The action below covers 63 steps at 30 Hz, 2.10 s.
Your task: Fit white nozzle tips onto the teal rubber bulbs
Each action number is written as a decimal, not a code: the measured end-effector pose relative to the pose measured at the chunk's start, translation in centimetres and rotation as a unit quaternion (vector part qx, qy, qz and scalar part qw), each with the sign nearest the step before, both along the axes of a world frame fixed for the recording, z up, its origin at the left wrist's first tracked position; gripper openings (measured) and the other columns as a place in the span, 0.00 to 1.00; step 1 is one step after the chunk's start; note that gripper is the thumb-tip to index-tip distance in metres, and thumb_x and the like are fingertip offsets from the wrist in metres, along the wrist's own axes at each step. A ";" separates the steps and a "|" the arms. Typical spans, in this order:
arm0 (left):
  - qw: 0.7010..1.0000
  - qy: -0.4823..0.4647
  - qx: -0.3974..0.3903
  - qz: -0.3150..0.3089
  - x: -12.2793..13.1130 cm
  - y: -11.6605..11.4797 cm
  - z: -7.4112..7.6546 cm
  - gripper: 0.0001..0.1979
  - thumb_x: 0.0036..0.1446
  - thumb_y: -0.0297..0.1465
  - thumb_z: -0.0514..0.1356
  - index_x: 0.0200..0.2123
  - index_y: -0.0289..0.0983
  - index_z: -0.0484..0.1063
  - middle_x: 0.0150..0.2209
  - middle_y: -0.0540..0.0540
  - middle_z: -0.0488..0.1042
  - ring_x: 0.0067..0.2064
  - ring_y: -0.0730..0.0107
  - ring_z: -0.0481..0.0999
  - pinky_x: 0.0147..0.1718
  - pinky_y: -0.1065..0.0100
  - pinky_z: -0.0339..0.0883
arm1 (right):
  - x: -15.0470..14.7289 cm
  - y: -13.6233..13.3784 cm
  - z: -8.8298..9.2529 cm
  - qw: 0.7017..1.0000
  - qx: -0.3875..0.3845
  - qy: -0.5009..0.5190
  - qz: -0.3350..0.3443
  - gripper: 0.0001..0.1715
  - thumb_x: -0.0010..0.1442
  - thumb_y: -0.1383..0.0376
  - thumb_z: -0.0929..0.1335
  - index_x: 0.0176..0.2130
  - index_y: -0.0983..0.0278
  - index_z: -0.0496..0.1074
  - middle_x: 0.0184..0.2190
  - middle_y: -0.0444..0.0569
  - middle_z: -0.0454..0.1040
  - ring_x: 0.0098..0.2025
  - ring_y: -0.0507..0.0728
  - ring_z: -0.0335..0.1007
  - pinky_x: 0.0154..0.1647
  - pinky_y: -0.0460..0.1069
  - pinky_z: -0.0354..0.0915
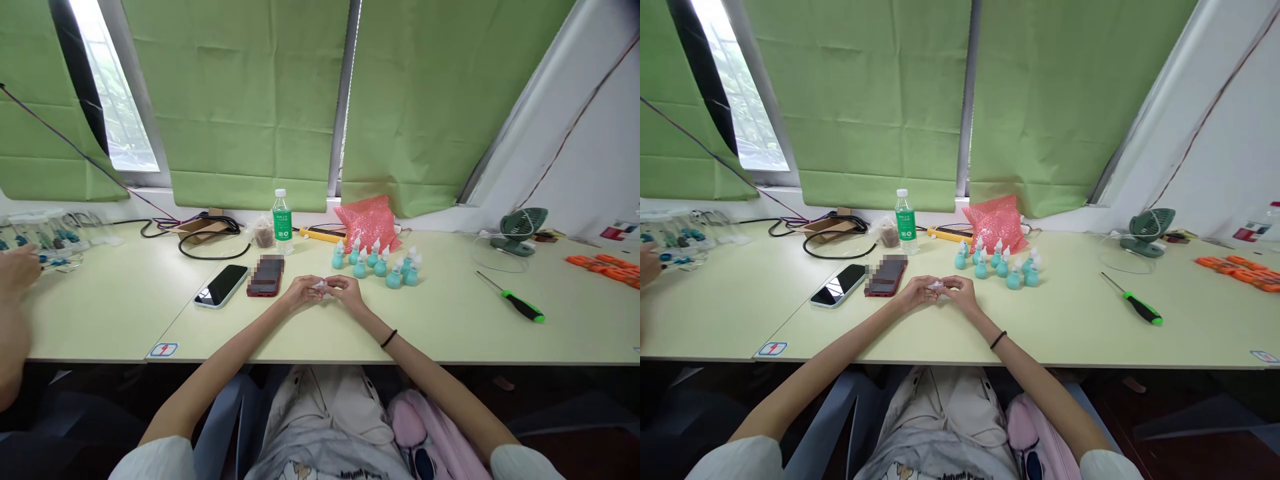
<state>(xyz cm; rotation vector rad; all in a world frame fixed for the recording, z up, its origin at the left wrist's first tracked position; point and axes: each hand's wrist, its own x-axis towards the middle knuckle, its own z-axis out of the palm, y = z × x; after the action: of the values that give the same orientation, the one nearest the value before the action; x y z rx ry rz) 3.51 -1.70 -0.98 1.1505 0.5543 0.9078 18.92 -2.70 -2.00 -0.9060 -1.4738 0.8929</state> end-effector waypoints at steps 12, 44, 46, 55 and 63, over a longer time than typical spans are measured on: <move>1.000 0.015 -0.003 0.016 0.1 0.4 -0.4 0.10 0.44 0.31 0.57 0.27 0.28 0.68 0.19 0.44 0.69 0.20 0.74 0.68 0.20 0.73 0.59 | -0.4 -0.6 -0.1 1.000 0.001 -0.004 -0.014 0.14 0.39 0.62 0.69 0.28 0.68 0.70 0.25 0.50 0.72 0.28 0.53 0.68 0.28 0.47 0.64; 0.982 0.105 0.044 0.149 0.3 0.3 0.3 0.20 0.38 0.31 0.62 0.37 0.35 0.64 0.31 0.44 0.71 0.27 0.76 0.68 0.28 0.71 0.63 | 0.8 -0.5 -0.8 0.942 0.104 -0.313 -0.060 0.15 0.46 0.73 0.62 0.37 0.64 0.66 0.34 0.49 0.70 0.36 0.54 0.63 0.39 0.50 0.58; 0.980 0.122 0.055 0.150 0.4 0.4 0.2 0.18 0.38 0.30 0.61 0.37 0.35 0.64 0.28 0.46 0.70 0.25 0.77 0.67 0.27 0.70 0.63 | 0.9 -0.2 -0.9 0.947 0.095 -0.301 -0.064 0.15 0.46 0.73 0.63 0.37 0.64 0.66 0.33 0.49 0.70 0.35 0.54 0.64 0.37 0.49 0.60; 0.974 0.172 0.114 0.097 0.7 0.5 0.1 0.12 0.44 0.29 0.53 0.34 0.34 0.69 0.18 0.53 0.58 0.20 0.79 0.60 0.20 0.76 0.57 | 0.7 -0.2 -0.9 0.972 0.071 -0.221 -0.047 0.14 0.44 0.71 0.62 0.35 0.64 0.66 0.31 0.48 0.70 0.32 0.51 0.66 0.30 0.45 0.63; 0.963 0.179 0.196 0.051 0.9 -0.1 -0.2 0.27 0.41 0.22 0.53 0.49 0.38 0.58 0.33 0.48 0.66 0.32 0.74 0.65 0.34 0.72 0.60 | 0.1 -0.7 -0.6 0.977 0.057 -0.202 -0.038 0.18 0.45 0.67 0.63 0.39 0.63 0.64 0.18 0.39 0.63 0.19 0.47 0.58 0.22 0.43 0.58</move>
<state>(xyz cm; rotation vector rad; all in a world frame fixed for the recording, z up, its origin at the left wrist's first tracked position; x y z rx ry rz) 4.38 -1.79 -1.17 1.6776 0.7532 0.9284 18.97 -3.41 -2.58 -1.0941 -1.8030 0.5791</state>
